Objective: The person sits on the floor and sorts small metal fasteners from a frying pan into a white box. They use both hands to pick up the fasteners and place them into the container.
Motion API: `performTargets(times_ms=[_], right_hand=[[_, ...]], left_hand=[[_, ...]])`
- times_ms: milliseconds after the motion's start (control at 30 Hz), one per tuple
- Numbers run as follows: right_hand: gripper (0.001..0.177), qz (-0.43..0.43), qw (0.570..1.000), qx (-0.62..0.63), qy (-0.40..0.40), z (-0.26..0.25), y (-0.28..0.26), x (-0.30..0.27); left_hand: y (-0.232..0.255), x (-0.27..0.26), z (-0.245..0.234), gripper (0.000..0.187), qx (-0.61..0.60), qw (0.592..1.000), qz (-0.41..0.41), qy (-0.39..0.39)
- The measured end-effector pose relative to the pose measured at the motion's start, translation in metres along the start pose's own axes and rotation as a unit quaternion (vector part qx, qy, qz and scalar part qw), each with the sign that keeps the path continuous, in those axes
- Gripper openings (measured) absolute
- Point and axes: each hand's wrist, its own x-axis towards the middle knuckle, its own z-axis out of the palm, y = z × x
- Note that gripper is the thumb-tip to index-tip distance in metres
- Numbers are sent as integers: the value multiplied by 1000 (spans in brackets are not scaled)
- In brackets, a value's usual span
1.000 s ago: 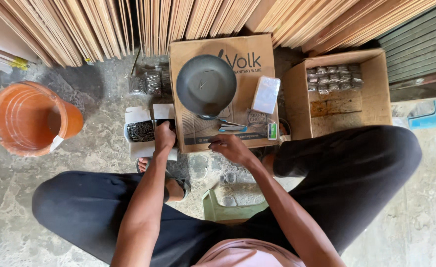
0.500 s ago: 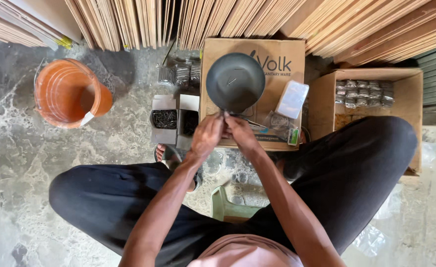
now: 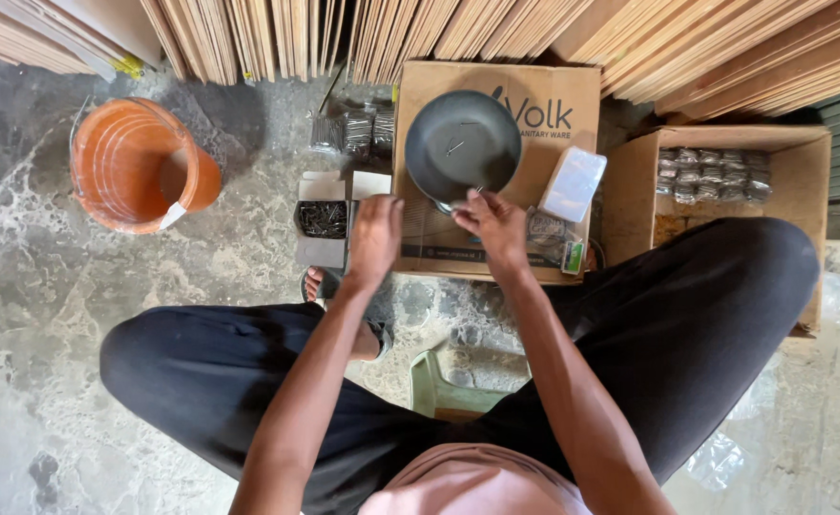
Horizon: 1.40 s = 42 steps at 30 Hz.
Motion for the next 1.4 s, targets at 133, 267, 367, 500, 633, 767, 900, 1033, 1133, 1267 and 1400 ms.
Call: performTargets(times_ms=[133,267,367,500,633,767,900,1033,1133,1267,1400], right_hand=[[33,-24,999,-29,-10,3,-8,-2],[35,5,995,-78,-63,4,-17,-16],[32,28,989,-100,-105,2,-9,-20],[32,57,976,-144,-152,-4,6,-28],[34,91,968,-151,-179,-5,10,-33],[34,103,961,-160,-203,-14,13,-30],[34,106,963,-147,-198,-20,11,-27],[33,106,964,-147,-196,-28,14,-21],[33,101,965,-145,-194,-28,14,-21],[32,90,964,-151,-200,-28,14,-19],[31,90,964,-154,-199,-29,17,-18]], left_hand=[[-68,-32,0,5,-15,972,-115,-202],[-104,-56,27,27,-41,912,-199,-355],[-115,-66,45,36,-40,889,-204,-409],[-130,-74,74,32,26,867,-219,-446],[-133,-78,88,25,48,869,-216,-443],[-135,-81,97,17,61,869,-227,-436],[-91,-43,61,21,55,851,-266,-450],[-98,-50,70,19,53,847,-283,-447],[-75,-37,48,21,17,841,-314,-440],[-47,-21,26,37,-66,835,-372,-399],[-40,-26,27,50,-108,810,-435,-378]])
